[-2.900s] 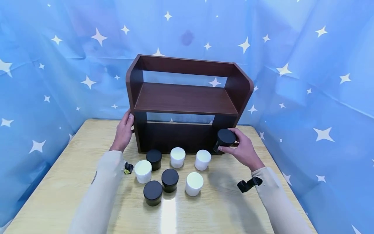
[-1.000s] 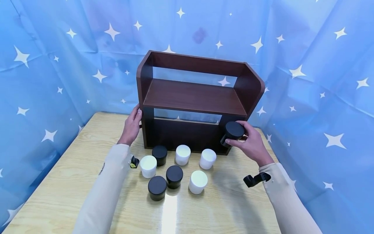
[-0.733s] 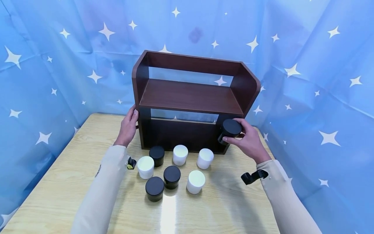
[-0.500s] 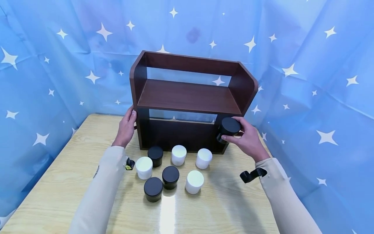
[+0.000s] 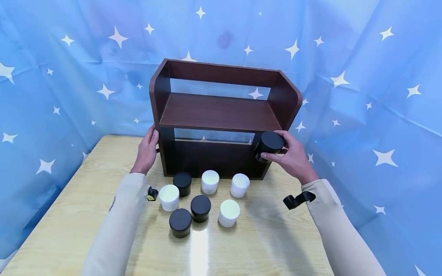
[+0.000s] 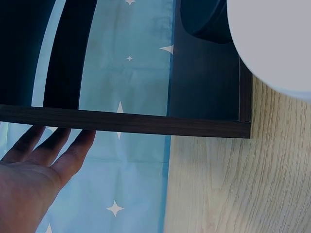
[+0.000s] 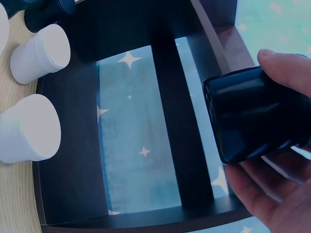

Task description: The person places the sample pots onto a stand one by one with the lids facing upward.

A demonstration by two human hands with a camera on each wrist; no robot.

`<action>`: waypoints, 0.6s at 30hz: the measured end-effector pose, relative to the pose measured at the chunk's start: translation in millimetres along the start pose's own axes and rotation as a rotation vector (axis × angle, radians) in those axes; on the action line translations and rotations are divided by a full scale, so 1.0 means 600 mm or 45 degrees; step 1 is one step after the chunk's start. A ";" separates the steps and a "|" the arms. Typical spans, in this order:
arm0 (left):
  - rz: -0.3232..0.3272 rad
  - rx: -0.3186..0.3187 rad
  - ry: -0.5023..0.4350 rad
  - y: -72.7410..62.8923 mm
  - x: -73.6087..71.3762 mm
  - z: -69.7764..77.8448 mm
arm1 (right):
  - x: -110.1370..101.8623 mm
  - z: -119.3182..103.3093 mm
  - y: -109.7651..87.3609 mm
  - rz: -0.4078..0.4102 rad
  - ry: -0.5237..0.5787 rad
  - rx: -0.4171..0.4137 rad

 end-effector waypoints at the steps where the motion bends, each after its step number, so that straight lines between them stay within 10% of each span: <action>1: 0.002 -0.001 0.006 0.001 -0.001 -0.001 | 0.000 -0.002 0.001 0.000 0.006 -0.003; 18: 0.016 0.038 0.011 0.034 -0.007 -0.065 | -0.012 -0.028 0.021 0.008 0.044 -0.041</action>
Point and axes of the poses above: each hand's wrist, its own y-axis towards the middle knuckle, its own x-axis out of the palm, z = x × y, the point moved 7 cm from there along y, towards the middle knuckle, and after that the axes turned 1 degree about -y, right-handed, at the moved point
